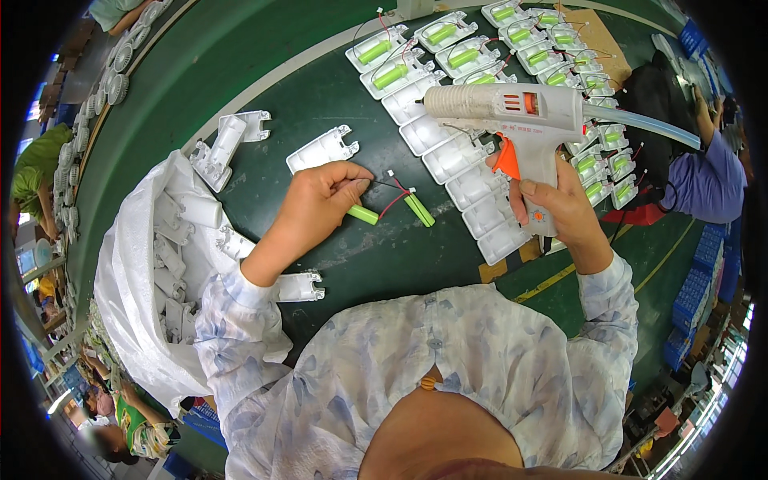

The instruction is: The person picks up a battery from a pile, places it into a white plastic housing, and applies adhesive using a glue gun. They then pick up a plastic cover and press it onto the housing to seal the battery inside, occasionally reaching for a new glue stick from a shelf.

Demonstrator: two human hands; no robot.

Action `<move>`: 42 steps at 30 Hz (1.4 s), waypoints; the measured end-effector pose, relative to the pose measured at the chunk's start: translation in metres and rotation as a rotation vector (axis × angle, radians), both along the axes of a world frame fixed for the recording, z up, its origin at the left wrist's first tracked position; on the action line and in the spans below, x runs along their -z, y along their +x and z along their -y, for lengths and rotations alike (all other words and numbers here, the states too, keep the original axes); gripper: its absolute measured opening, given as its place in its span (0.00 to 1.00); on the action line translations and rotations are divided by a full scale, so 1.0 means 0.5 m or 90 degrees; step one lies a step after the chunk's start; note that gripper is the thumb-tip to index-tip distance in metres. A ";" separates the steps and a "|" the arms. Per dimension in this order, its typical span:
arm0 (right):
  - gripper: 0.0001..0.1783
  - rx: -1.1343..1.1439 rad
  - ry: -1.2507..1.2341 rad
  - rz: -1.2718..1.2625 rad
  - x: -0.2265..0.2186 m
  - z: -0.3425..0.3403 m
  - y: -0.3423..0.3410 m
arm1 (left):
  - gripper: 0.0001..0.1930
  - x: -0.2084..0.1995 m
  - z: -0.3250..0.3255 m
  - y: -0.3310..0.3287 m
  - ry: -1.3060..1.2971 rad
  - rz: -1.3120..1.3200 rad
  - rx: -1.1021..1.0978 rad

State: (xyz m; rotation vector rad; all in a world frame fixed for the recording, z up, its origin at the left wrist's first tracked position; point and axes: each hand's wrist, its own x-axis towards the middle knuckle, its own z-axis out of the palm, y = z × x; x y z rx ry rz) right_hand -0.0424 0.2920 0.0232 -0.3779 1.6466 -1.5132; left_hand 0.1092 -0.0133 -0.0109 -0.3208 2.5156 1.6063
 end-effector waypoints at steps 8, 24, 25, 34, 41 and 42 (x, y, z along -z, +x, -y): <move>0.22 0.001 -0.061 0.021 -0.019 0.002 -0.001 | 0.11 0.026 -0.035 0.011 0.286 0.174 -0.069; 0.20 0.000 -0.083 0.017 -0.018 -0.010 0.001 | 0.13 0.028 -0.116 -0.004 -0.282 -0.348 0.032; 0.20 0.003 -0.085 0.017 -0.018 -0.012 0.000 | 0.13 0.031 -0.117 -0.005 -0.282 -0.348 0.035; 0.21 -0.005 -0.079 0.023 -0.011 -0.022 0.001 | 0.12 0.024 -0.114 -0.002 -0.147 -0.232 -0.016; 0.21 0.011 -0.085 0.027 -0.014 -0.024 -0.002 | 0.23 0.010 -0.052 0.022 -0.069 -0.136 -0.073; 0.22 0.009 -0.088 0.033 -0.017 -0.023 -0.003 | 0.25 -0.003 -0.041 0.022 -0.228 -0.202 -0.020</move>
